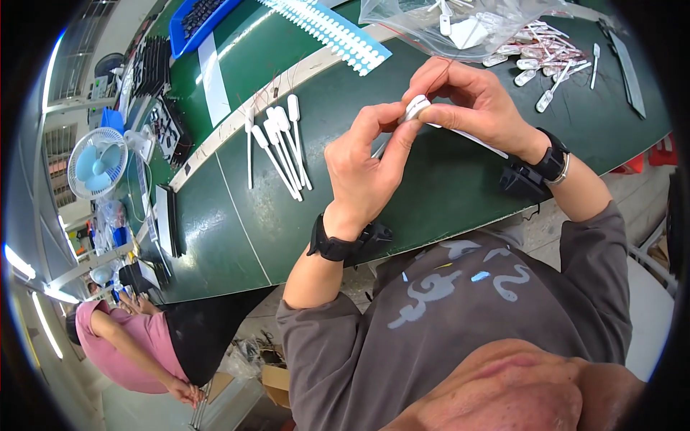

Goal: The person assembles electronic components by hand, picking up a white plastic casing and a wire, threading the wire through the casing, and pressing the two halves of the casing together. They then repeat the process with a second unit before setting the completed items aside on the green work surface.

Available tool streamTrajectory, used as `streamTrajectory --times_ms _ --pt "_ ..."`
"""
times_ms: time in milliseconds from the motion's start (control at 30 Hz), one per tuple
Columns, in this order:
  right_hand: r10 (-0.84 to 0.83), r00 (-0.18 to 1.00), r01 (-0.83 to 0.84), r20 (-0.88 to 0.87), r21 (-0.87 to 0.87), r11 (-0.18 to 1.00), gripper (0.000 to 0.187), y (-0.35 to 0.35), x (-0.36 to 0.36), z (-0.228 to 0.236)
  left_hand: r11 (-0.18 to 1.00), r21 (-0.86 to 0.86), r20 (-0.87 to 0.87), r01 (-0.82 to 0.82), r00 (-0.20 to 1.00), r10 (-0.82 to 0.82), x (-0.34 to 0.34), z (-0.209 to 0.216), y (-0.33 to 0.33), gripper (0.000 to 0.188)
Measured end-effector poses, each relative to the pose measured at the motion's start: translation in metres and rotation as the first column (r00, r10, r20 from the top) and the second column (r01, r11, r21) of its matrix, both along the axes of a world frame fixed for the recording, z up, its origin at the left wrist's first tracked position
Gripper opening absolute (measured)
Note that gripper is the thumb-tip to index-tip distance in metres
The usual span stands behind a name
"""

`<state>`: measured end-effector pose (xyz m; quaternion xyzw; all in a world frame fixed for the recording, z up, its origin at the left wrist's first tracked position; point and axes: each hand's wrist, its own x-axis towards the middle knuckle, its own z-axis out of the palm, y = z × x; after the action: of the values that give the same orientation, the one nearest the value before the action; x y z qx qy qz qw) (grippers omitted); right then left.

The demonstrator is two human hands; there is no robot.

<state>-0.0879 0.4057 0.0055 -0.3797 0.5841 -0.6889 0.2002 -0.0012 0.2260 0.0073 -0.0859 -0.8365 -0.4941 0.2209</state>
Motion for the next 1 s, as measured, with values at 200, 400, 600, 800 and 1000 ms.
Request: streamTrajectory --times_ms 200,400,600,800,1000 --pt "0.020 1.000 -0.020 -0.024 0.001 1.000 0.020 -0.001 0.003 0.001 1.000 0.005 -0.057 -0.014 0.998 0.014 0.001 0.002 -0.001 0.015" --pt "-0.042 0.999 0.042 -0.032 -0.005 0.999 0.020 -0.002 0.009 -0.002 0.998 -0.053 -0.116 -0.027 0.993 0.021 -0.002 0.000 0.002 0.016" --pt "-0.075 0.993 0.076 -0.086 0.015 0.997 0.020 -0.001 0.009 0.000 0.991 -0.127 -0.150 -0.033 0.989 0.014 -0.002 -0.001 0.001 0.014" --pt "-0.052 0.988 0.053 0.144 0.000 0.999 0.022 -0.004 0.015 0.001 0.997 0.065 -0.015 -0.031 0.999 0.032 0.003 -0.003 0.010 0.012" --pt "-0.069 0.980 0.063 0.187 0.041 0.997 0.025 -0.006 0.014 0.003 0.999 -0.037 0.124 0.021 0.992 -0.016 0.004 0.008 -0.005 0.013"
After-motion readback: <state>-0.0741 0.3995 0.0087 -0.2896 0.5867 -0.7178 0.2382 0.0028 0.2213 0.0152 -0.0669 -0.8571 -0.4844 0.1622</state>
